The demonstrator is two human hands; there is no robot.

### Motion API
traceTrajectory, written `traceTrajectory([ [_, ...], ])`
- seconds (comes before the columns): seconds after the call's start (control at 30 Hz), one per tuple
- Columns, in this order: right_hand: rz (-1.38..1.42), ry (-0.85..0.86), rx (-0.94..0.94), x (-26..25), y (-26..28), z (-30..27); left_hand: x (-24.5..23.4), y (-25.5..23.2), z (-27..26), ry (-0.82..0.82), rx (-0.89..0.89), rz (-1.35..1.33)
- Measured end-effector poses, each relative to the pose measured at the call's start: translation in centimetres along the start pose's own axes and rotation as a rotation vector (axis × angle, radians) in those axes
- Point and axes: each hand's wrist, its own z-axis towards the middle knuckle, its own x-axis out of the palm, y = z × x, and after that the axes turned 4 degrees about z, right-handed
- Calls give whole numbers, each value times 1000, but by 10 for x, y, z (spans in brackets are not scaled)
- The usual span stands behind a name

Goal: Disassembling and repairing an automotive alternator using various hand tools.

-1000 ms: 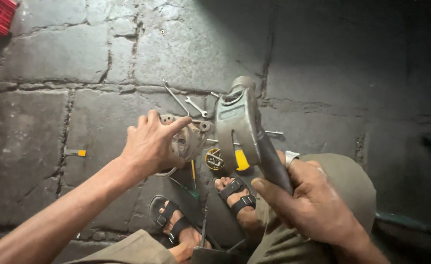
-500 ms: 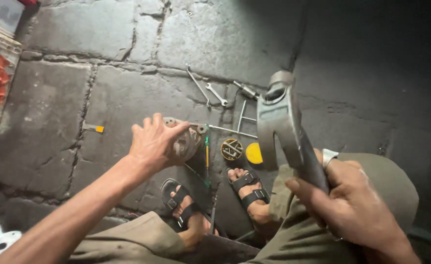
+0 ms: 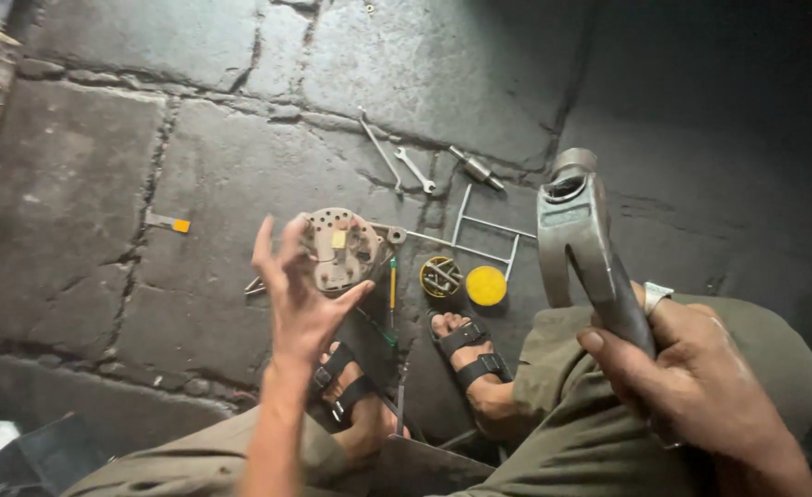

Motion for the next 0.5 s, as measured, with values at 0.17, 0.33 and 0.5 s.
traceTrajectory([
  [0.17,297,1,37,14,2,13,34,-8,-38,-199,-353,-475],
  [0.33,704,-188,56,115,20,56,16,19,-10,-154,-439,-951],
  [0.5,981,-179,-68,198,11,123,5,41,31,213,-316,-819],
])
